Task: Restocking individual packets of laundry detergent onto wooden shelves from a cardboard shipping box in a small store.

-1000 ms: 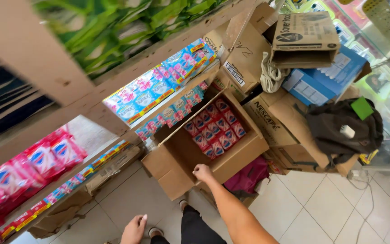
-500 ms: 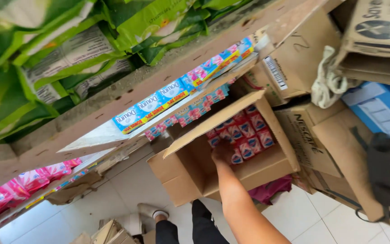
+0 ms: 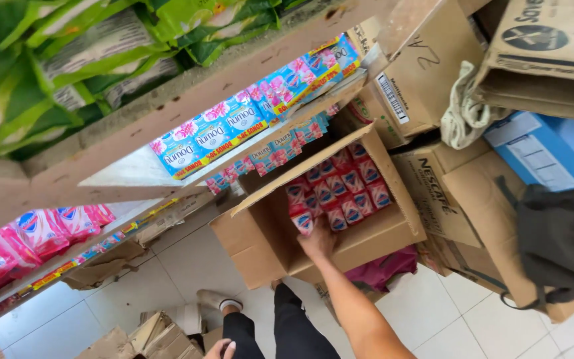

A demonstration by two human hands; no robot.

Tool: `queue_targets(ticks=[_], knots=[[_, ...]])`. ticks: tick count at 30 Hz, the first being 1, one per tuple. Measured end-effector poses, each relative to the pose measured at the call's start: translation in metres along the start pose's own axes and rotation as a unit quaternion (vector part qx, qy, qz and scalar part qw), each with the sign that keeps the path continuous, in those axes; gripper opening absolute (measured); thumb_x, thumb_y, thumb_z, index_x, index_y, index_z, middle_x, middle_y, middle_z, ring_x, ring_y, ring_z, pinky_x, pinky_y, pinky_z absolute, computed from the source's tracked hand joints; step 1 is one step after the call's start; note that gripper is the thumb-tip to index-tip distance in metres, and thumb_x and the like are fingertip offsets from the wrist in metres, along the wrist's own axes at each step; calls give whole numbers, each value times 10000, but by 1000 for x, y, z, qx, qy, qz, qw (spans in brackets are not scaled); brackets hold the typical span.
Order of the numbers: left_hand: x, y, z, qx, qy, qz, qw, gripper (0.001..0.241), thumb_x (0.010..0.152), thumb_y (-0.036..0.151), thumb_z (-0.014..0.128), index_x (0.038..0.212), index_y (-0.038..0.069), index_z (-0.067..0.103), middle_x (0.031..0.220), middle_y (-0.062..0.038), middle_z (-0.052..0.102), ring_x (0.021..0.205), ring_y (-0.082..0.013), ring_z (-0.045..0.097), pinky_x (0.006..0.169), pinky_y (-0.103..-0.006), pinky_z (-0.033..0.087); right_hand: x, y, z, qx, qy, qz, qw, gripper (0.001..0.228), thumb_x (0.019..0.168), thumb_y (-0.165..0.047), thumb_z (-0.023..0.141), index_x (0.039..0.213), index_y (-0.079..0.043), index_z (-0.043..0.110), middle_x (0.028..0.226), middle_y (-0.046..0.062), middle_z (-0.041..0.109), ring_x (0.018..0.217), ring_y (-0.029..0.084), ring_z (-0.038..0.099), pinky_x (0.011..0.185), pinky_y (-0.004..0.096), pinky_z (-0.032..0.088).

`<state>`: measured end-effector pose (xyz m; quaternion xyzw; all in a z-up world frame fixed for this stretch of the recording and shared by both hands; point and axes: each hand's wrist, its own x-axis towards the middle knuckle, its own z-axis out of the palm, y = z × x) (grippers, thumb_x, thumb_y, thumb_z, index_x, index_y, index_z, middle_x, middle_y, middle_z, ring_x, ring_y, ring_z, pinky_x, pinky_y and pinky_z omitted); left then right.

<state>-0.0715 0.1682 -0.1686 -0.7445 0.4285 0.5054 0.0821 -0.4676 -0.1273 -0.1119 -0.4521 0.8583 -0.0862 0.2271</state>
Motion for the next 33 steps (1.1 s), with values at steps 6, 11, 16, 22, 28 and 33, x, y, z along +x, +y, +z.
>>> queue_targets(ticks=[6, 11, 16, 22, 28, 33], knots=[[1, 87, -52, -34, 26, 78, 996, 434, 851, 419, 733, 1173, 129, 745, 1021, -104, 808, 991, -208, 781, 908, -334, 588, -53, -24, -51, 214, 5, -45, 976, 539, 642, -267, 844, 1047, -74, 545, 925, 220, 710, 898, 419, 682, 769, 513, 532], [-58, 186, -123, -76, 33, 159, 984, 416, 900, 370, 690, 1212, 95, 704, 1080, -109, 789, 982, -233, 772, 878, -344, 590, -69, -50, -129, 362, 27, -114, 925, 397, 651, -155, 811, 979, -63, 606, 842, 68, 677, 765, 166, 649, 705, 327, 543], [-94, 250, -192, -137, 48, 224, 964, 431, 911, 357, 683, 1247, 86, 685, 1098, -96, 786, 973, -220, 761, 869, -342, 585, -102, -82, -231, 450, -110, -194, 865, 353, 650, -119, 793, 956, -56, 629, 836, -10, 597, 774, 100, 555, 685, 267, 478], [-165, 316, -268, -237, 42, 379, 893, 499, 925, 348, 687, 1312, 40, 626, 1119, -106, 762, 985, -175, 724, 884, -343, 588, -156, -155, -322, 402, -297, -356, 789, 436, 540, -171, 770, 927, -15, 642, 865, 6, 597, 850, 88, 566, 734, 236, 441], [-238, 324, -324, -273, -36, 547, 791, 495, 1014, 340, 600, 1419, 55, 587, 1278, -104, 705, 1197, -174, 617, 1044, -349, 489, -204, -238, -353, 570, -357, -353, 651, 478, 525, -147, 721, 959, 30, 627, 917, 80, 659, 842, 173, 649, 759, 278, 522], [-279, 307, -350, -170, 247, 644, 704, 1040, 674, 368, 921, 1499, -4, 410, 1407, -258, 561, 1312, -386, 521, 1030, -463, 433, -246, -292, -356, 666, -326, -287, 606, 449, 595, -42, 700, 1027, 25, 597, 910, 138, 677, 805, 225, 679, 756, 346, 575]])
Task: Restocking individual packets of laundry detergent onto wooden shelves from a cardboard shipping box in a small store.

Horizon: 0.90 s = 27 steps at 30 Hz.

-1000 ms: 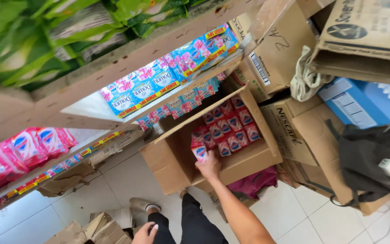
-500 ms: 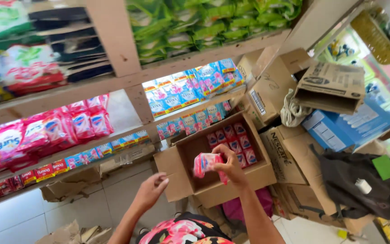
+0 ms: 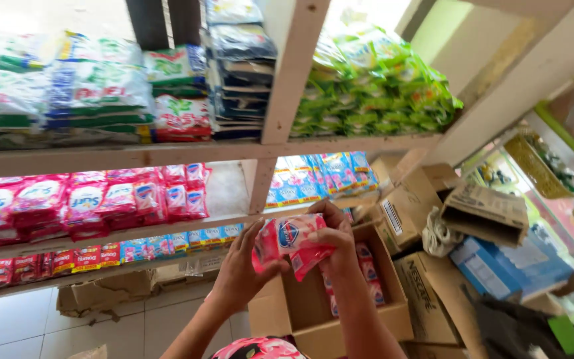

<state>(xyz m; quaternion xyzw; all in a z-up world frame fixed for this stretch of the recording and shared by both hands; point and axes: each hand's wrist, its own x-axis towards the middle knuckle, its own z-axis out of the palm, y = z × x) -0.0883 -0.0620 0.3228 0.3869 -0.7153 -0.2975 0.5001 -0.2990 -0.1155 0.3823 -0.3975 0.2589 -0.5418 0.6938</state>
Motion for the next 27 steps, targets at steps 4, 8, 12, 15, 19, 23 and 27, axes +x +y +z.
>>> queue_targets(ticks=[4, 8, 12, 15, 19, 23, 27], knots=[[-19, -5, -15, 96, 131, -72, 984, 732, 817, 203, 778, 1453, 53, 449, 1361, -219, 612, 1248, -417, 585, 1000, -448, 498, 0, 26, 25, 15, 12, -24, 1000, 438, 645, 3, 675, 1078, 7, 605, 936, 123, 676, 835, 234, 690, 778, 350, 580], [-35, -5, -30, 96, 197, -91, 971, 645, 887, 161, 724, 1459, 35, 451, 1274, -255, 653, 1121, -457, 648, 854, -469, 551, -4, 39, 44, 55, 61, -31, 996, 416, 691, 6, 664, 1100, 9, 589, 950, 133, 681, 838, 239, 703, 794, 364, 596], [-38, -24, -40, 66, 181, -176, 965, 469, 952, 188, 690, 1401, 125, 568, 1051, -201, 757, 991, -401, 727, 751, -447, 569, -19, 66, 58, 14, 58, -11, 998, 458, 687, 23, 686, 1125, -31, 565, 991, 123, 704, 863, 237, 715, 780, 374, 604], [-36, -54, -42, -19, 185, -136, 973, 296, 1001, 170, 650, 1278, 84, 586, 957, -154, 778, 863, -248, 785, 735, -367, 582, -29, 92, 48, -78, 33, -14, 996, 458, 809, 0, 773, 1212, 6, 557, 1057, 118, 685, 934, 203, 678, 800, 339, 577], [-24, -45, -64, -156, 205, -193, 947, 360, 996, 79, 606, 1356, 69, 588, 1109, -92, 773, 897, -117, 708, 750, -295, 586, -40, 108, 46, -262, 16, 44, 964, 529, 805, -36, 791, 1269, -65, 539, 1103, 73, 688, 1000, 163, 697, 827, 308, 582], [-20, -29, -76, -285, 120, -216, 926, 462, 937, 11, 620, 1386, 75, 531, 1267, -35, 697, 952, -101, 710, 791, -267, 576, -46, 120, 36, -218, -8, 65, 974, 510, 855, -17, 756, 1314, -54, 537, 1152, 77, 681, 1062, 146, 689, 902, 300, 568], [-26, -52, -65, -370, 65, -175, 910, 467, 934, -12, 644, 1385, 55, 544, 1237, -35, 688, 1032, -91, 682, 878, -279, 576, -45, 114, 39, -202, -11, 32, 979, 447, 874, -18, 755, 1282, -7, 573, 1181, 80, 694, 1082, 143, 680, 939, 297, 551]])
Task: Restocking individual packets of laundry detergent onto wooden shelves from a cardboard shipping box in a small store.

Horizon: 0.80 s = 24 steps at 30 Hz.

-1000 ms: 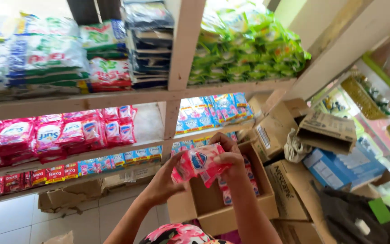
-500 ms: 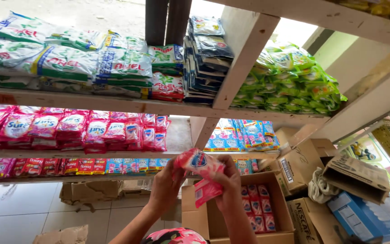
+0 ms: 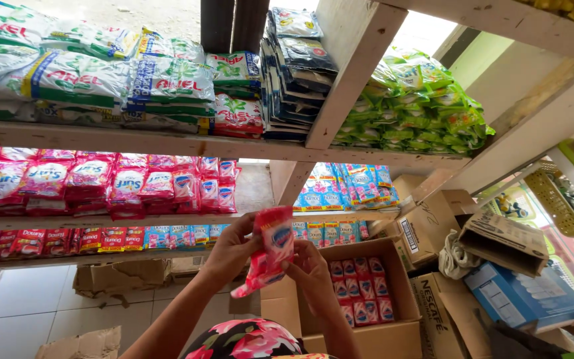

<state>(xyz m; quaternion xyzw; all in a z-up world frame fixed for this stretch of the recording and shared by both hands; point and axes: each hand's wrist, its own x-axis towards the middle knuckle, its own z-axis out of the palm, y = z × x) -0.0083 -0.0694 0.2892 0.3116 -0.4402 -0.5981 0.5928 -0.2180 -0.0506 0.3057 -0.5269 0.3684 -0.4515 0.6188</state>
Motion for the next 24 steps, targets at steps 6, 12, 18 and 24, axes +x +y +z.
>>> queue_targets(ticks=[6, 12, 18, 24], knots=[[-5, -17, -11, -54, 23, -45, 997, 295, 1097, 155, 545, 1336, -6, 608, 1077, -87, 658, 911, -120, 613, 787, -283, 536, 13, 15, 0, 2, 24, -41, 999, 341, 855, -6, 770, 1169, 5, 639, 1061, 53, 733, 979, 116, 678, 860, 281, 558], [-33, 37, 18, 87, 47, 34, 994, 339, 994, 217, 621, 1266, 18, 588, 1128, -60, 722, 992, -77, 651, 883, -277, 552, 23, 50, 6, -12, 29, -110, 993, 304, 858, 35, 783, 1129, 1, 647, 1007, 38, 696, 932, 109, 649, 844, 272, 542], [-60, 64, 31, 119, 103, 93, 983, 461, 885, 267, 791, 1224, 10, 612, 1052, -84, 761, 944, -152, 698, 845, -352, 592, 23, 0, 46, 24, -116, -194, 974, 749, 790, -337, 870, 1359, -55, 473, 1248, 19, 619, 1136, 129, 608, 955, 266, 510], [-78, 122, 53, 292, 130, 35, 947, 510, 817, 396, 838, 1179, 91, 648, 944, -88, 787, 832, -179, 760, 760, -348, 595, 31, 181, -54, -158, -282, 131, 937, 856, 567, -58, 663, 1415, -63, 543, 1207, 62, 669, 922, 183, 618, 643, 325, 418]])
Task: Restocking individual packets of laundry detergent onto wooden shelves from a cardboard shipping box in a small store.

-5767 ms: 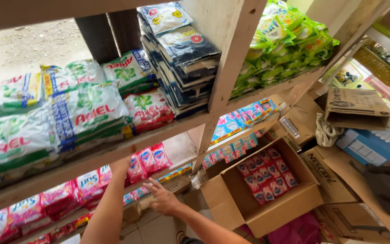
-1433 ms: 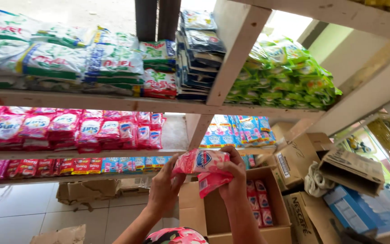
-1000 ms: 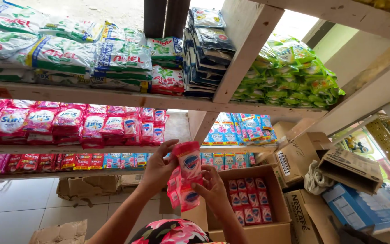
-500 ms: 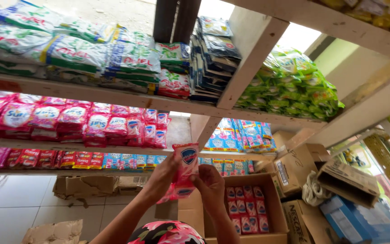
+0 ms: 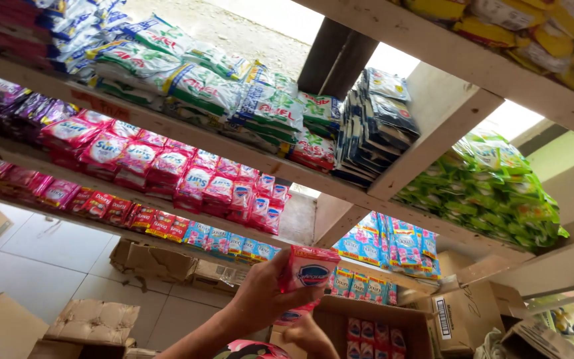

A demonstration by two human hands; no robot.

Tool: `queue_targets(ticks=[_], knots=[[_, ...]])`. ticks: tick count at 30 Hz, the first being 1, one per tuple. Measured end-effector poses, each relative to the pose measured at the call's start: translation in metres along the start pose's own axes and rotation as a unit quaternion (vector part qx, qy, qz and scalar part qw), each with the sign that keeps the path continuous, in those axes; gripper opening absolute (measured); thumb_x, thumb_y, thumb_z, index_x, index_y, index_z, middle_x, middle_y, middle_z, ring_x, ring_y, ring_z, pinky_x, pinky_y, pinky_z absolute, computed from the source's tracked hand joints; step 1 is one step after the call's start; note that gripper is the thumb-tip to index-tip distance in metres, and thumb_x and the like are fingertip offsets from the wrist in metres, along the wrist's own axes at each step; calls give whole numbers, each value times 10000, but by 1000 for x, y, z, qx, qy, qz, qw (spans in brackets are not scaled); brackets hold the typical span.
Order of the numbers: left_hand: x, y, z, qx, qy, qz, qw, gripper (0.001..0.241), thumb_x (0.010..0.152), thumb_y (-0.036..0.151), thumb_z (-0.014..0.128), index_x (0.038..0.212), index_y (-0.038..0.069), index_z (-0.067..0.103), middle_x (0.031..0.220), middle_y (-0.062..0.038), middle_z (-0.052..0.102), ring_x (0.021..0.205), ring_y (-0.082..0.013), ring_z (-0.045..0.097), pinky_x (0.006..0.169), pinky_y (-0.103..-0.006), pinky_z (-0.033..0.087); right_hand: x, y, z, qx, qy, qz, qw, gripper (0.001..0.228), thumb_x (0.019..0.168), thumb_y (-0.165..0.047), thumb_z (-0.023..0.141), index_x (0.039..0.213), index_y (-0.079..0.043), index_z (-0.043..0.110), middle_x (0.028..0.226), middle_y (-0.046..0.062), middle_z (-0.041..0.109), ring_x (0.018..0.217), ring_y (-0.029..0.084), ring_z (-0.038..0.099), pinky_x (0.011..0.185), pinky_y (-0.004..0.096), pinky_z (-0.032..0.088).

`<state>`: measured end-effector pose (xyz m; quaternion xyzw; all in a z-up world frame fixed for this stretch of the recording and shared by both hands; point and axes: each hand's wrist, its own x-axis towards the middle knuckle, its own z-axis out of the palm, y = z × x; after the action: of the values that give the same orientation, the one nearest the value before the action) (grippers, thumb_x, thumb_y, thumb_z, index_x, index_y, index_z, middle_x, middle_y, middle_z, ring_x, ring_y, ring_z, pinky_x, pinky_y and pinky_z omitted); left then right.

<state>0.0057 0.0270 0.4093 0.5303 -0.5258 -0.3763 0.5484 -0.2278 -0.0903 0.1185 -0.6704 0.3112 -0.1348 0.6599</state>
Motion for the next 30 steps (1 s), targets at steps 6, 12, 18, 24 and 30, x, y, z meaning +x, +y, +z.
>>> queue_targets(ticks=[6, 12, 18, 24, 30], knots=[[10, 34, -23, -21, -6, 82, 996, 553, 809, 385, 835, 1241, 112, 626, 977, -51, 797, 863, -151, 783, 754, -334, 615, 12, -12, 65, 131, -100, -7, 986, 486, 946, -204, 827, 1326, 11, 614, 1183, 100, 742, 1090, 164, 699, 959, 328, 570], [34, 30, -53, -1, 118, 162, 980, 511, 838, 315, 844, 1221, 67, 614, 1008, -75, 792, 885, -147, 772, 777, -333, 627, 17, 28, 57, 100, -60, 0, 993, 384, 943, -151, 861, 1241, 44, 717, 1130, 89, 777, 1053, 155, 717, 955, 334, 586], [52, -8, -83, 35, 221, 145, 964, 511, 861, 325, 817, 1226, 47, 591, 1026, -97, 764, 904, -158, 753, 773, -341, 613, -13, -51, 62, 183, -19, 7, 983, 513, 865, -118, 820, 1341, -64, 636, 1028, 50, 725, 877, 113, 698, 799, 284, 578], [44, -39, -83, 18, 249, 89, 964, 522, 900, 379, 783, 1259, 60, 580, 1022, -65, 752, 897, -135, 737, 765, -326, 598, -48, -142, 51, 184, 37, 42, 981, 467, 869, -47, 775, 1309, -2, 624, 1053, 51, 731, 780, 170, 689, 681, 320, 556], [16, -53, -47, -98, 80, -36, 991, 506, 895, 307, 729, 1348, 116, 612, 922, -38, 723, 714, -115, 639, 590, -310, 538, -68, -241, 59, 138, -27, 52, 989, 530, 768, 134, 772, 1251, -42, 644, 1017, 55, 734, 885, 109, 695, 776, 277, 568]])
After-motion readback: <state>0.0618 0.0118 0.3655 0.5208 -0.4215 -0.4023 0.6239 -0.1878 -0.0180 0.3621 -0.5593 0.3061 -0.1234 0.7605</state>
